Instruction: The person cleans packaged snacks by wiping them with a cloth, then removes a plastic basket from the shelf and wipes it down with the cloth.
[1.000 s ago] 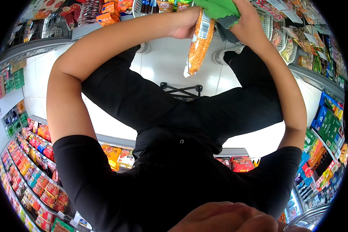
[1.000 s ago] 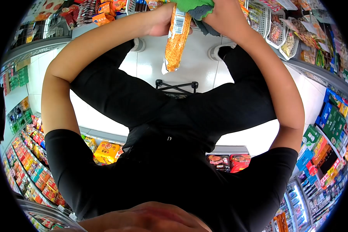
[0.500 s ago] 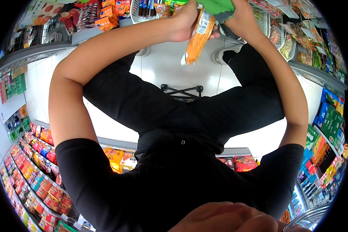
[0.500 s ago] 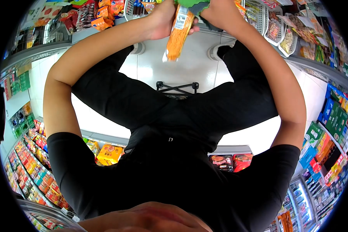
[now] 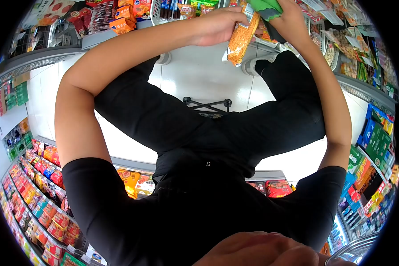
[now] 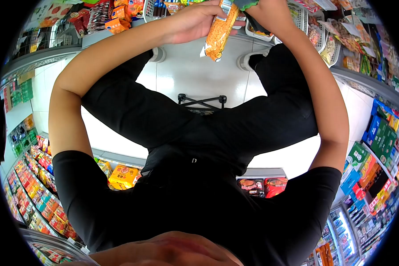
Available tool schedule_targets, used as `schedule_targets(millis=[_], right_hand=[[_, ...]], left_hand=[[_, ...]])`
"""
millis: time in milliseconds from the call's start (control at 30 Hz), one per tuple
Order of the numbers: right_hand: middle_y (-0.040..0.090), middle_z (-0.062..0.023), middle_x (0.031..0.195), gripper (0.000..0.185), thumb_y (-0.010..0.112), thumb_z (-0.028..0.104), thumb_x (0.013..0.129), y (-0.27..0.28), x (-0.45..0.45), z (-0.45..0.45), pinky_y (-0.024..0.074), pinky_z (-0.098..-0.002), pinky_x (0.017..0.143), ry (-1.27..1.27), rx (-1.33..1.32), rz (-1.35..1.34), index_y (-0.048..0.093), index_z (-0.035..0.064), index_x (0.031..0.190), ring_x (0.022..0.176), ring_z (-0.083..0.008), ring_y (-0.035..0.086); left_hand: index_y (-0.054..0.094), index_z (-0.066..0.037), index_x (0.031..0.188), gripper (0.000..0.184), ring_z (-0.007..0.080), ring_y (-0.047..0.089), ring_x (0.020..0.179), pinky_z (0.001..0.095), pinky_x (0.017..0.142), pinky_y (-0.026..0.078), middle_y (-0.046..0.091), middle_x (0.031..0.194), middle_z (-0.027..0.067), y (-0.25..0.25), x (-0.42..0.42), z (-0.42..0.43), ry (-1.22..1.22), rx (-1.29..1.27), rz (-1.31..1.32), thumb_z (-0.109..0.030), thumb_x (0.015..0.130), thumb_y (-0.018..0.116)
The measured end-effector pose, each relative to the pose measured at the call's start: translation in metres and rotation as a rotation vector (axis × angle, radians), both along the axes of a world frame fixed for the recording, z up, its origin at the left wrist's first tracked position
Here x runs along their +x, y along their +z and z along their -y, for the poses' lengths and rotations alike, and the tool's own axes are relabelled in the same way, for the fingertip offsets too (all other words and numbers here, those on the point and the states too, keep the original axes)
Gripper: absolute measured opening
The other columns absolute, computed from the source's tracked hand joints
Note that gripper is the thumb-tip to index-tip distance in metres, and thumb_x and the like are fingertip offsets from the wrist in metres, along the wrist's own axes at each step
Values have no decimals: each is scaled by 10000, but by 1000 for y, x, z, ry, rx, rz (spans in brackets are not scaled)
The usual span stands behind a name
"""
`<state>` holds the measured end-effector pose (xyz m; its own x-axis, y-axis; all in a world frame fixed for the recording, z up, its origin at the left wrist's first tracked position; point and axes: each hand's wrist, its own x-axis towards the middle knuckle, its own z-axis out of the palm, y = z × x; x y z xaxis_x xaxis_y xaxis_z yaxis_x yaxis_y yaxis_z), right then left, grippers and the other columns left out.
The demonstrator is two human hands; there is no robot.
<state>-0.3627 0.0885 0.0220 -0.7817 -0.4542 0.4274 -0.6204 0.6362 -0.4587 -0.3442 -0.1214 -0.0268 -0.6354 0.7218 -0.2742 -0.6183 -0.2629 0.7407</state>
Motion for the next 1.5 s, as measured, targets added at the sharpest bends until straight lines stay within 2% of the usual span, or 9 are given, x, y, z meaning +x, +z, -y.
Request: schedule_targets(millis=[167, 267, 400, 467, 600, 1000, 1200, 1300, 1500], right_hand=[[656, -183, 964, 336, 780, 153, 815, 18, 8, 7, 509, -429, 804, 193, 1, 61, 680, 29, 1111, 910, -391, 642], [656, -185, 964, 330, 778, 150, 816, 18, 8, 4, 512, -434, 816, 134, 30, 81, 680, 26, 1106, 915, -391, 647], [649, -195, 966, 318, 768, 153, 833, 9, 5, -1, 515, -441, 832, 29, -33, 40, 675, 29, 1112, 918, -398, 646], [648, -198, 974, 308, 758, 156, 848, 12, 8, 0, 517, -437, 834, 119, 8, 44, 673, 32, 1117, 932, -398, 646], [659, -178, 1010, 334, 751, 131, 816, 23, 18, 16, 524, -440, 841, 239, 88, 103, 671, 38, 1127, 984, -398, 646], [662, -89, 1111, 346, 731, 110, 830, 16, 35, 27, 536, -412, 841, 490, 177, 296, 658, 95, 1169, 1007, -348, 660], [655, -159, 1245, 487, 751, 108, 809, 3, 19, 8, 518, -426, 977, 412, 136, 47, 628, 68, 1279, 1150, -369, 639], [633, -168, 981, 325, 756, 107, 818, 27, 13, 2, 509, -438, 799, 142, 92, 100, 655, 46, 1120, 923, -396, 630], [644, -176, 983, 328, 764, 151, 857, 21, 11, 0, 503, -413, 815, -32, -28, 108, 644, 37, 1140, 914, -360, 643]], left_hand=[[552, -48, 1250, 308, 254, 682, 1034, 439, 951, 544, 687, 1079, 86, -20, -16, 1, -17, 97, 129, -222, 1007, 476], [567, -52, 1222, 261, 241, 677, 1041, 427, 962, 532, 691, 1092, 80, -30, -23, 10, -36, 187, 170, -111, 993, 458], [601, -94, 1198, 254, 240, 680, 1043, 436, 954, 537, 698, 1121, 72, -13, -28, 10, 3, 195, 169, -210, 1004, 486], [607, -119, 1210, 270, 244, 681, 1052, 441, 961, 538, 700, 1134, 73, -12, -42, 19, -125, 192, 228, -272, 1022, 489], [629, -98, 1220, 356, 248, 686, 1079, 432, 990, 536, 704, 1159, 81, 14, -38, 19, 101, 96, 246, -376, 1056, 479], [587, -10, 1321, 393, 301, 671, 1176, 447, 1061, 512, 694, 1269, 167, -6, -42, 26, 139, -19, 258, -285, 1087, 431], [540, 10, 1357, 420, 332, 668, 1182, 499, 1086, 499, 686, 1270, 182, -9, -57, 29, 18, 66, 240, -287, 1097, 398], [543, 12, 1347, 420, 343, 673, 1159, 548, 1082, 496, 683, 1255, 182, 2, -50, 30, -22, 96, 215, -290, 1095, 396], [523, -2, 1370, 443, 338, 669, 1133, 543, 1085, 490, 668, 1270, 164, -2, -45, 21, -109, 191, 231, -321, 1096, 384]])
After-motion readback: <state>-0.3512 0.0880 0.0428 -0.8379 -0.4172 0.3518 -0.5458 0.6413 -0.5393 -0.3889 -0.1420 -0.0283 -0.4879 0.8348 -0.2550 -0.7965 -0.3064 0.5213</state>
